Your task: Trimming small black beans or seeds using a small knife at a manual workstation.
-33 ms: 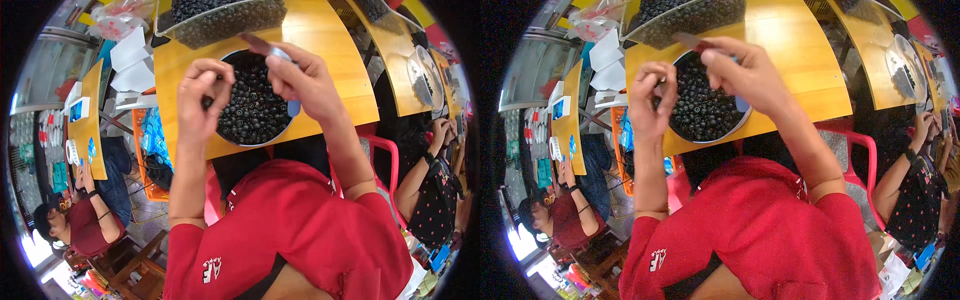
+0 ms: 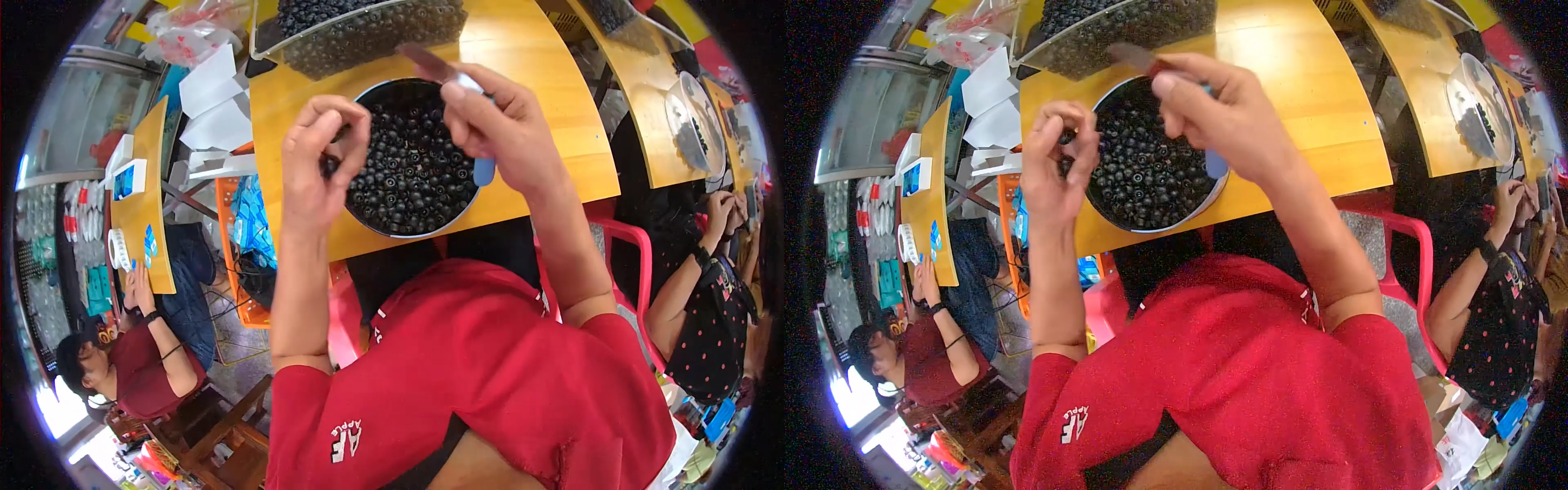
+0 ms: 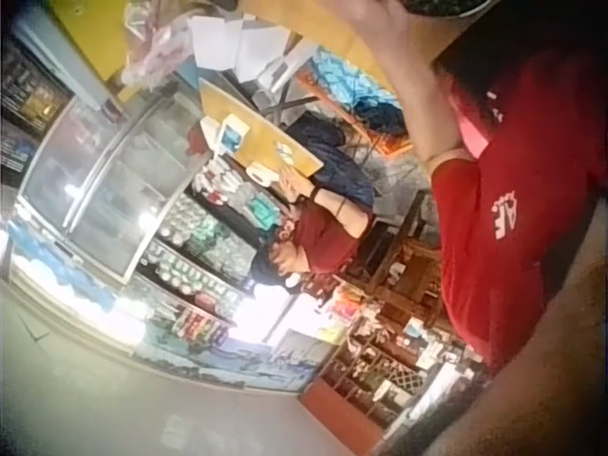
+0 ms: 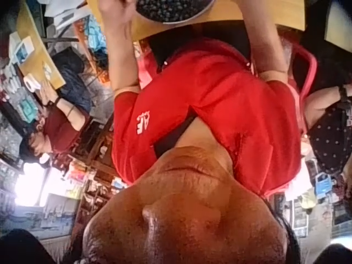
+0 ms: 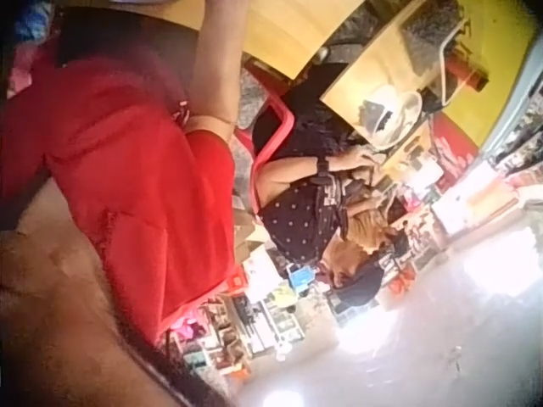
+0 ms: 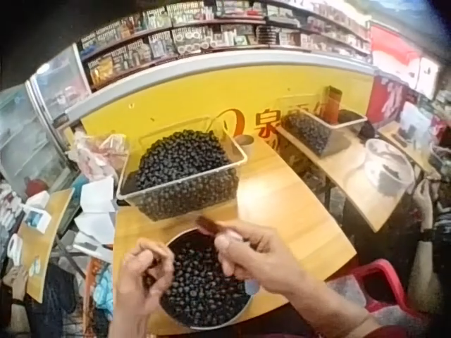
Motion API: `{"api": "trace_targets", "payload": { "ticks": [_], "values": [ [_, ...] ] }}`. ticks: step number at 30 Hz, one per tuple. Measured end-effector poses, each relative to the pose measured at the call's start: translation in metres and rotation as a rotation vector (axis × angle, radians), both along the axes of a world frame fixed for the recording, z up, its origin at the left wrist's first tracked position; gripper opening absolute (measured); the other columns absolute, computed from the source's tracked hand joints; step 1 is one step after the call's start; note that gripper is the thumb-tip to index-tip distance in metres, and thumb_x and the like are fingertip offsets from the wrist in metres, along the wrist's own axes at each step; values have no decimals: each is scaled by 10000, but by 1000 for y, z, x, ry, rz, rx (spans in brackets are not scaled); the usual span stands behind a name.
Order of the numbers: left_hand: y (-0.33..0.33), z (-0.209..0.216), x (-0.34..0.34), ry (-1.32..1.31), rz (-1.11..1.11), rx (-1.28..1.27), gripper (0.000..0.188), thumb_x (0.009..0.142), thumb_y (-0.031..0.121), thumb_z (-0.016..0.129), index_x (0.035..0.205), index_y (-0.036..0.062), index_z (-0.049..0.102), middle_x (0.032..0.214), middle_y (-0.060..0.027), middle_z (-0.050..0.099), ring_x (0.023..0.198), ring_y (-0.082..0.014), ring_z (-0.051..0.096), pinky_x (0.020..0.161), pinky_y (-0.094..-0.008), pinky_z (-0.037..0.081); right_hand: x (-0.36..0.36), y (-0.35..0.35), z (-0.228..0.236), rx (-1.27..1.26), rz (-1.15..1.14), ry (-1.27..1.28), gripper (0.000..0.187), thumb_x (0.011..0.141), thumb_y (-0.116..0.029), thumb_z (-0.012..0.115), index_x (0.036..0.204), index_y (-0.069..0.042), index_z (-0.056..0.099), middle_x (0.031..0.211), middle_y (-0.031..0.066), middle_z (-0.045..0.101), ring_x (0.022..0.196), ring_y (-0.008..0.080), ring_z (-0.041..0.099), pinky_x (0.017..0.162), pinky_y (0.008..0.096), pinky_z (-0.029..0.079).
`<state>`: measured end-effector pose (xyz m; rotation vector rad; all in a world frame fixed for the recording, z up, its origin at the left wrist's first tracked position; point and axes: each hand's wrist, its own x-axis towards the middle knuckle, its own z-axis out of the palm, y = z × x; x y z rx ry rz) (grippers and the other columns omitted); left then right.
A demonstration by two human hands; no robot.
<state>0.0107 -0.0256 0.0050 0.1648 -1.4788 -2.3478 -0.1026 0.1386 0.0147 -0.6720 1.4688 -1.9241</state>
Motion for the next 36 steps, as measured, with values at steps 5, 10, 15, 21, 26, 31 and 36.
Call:
{"api": "trace_targets", "payload": {
  "ticks": [5,10,15,21,26,31,36],
  "values": [
    [-10,2,-5,-202,-282,-938,191,893,195,557,859,14,608,760,-11,585,559,-86,503,519,-217,413,-14,13,1,-72,4,-13,284,915,-210,542,1141,-48,601,631,-35,522,497,-2,389,432,154,278],
    [14,-14,-14,-428,-570,-1551,238,804,280,620,870,52,625,792,-166,635,793,-354,610,684,-462,477,-9,12,0,-57,12,-9,270,923,-202,526,1132,-54,614,627,-39,514,505,-1,395,442,156,289],
    [17,-20,-17,-373,-506,-1548,208,820,245,605,874,45,624,780,-163,633,768,-326,621,666,-439,477,-6,13,-2,-37,18,28,278,925,-204,517,1136,-47,609,627,-40,515,510,4,398,450,164,306],
    [5,-8,-10,-156,-264,-942,151,869,105,587,981,4,606,727,-16,583,580,-84,510,515,-247,411,-4,11,-2,-21,37,-22,281,925,-210,521,1137,-47,606,630,-39,523,513,1,400,450,159,301],
    [16,-5,-8,29,-68,-99,261,883,159,607,1088,-1,585,798,-23,607,478,0,345,427,-144,253,12,1,-3,-53,14,-119,265,934,-209,528,1129,-44,594,655,-23,539,470,-7,353,415,156,242],
    [27,-8,-11,83,-15,-52,239,923,154,546,1086,-13,597,700,41,486,483,-4,327,429,-162,223,24,-11,-5,-127,-58,-151,291,906,-180,581,1153,-27,570,693,-25,553,476,-5,359,415,162,243],
    [41,-3,-18,72,35,6,237,936,145,520,1102,-13,579,635,61,442,493,0,321,430,-167,206,26,-14,-4,-133,-126,-151,284,899,-178,593,1141,-31,581,675,-62,525,487,-5,360,429,158,249]
  ]
}}
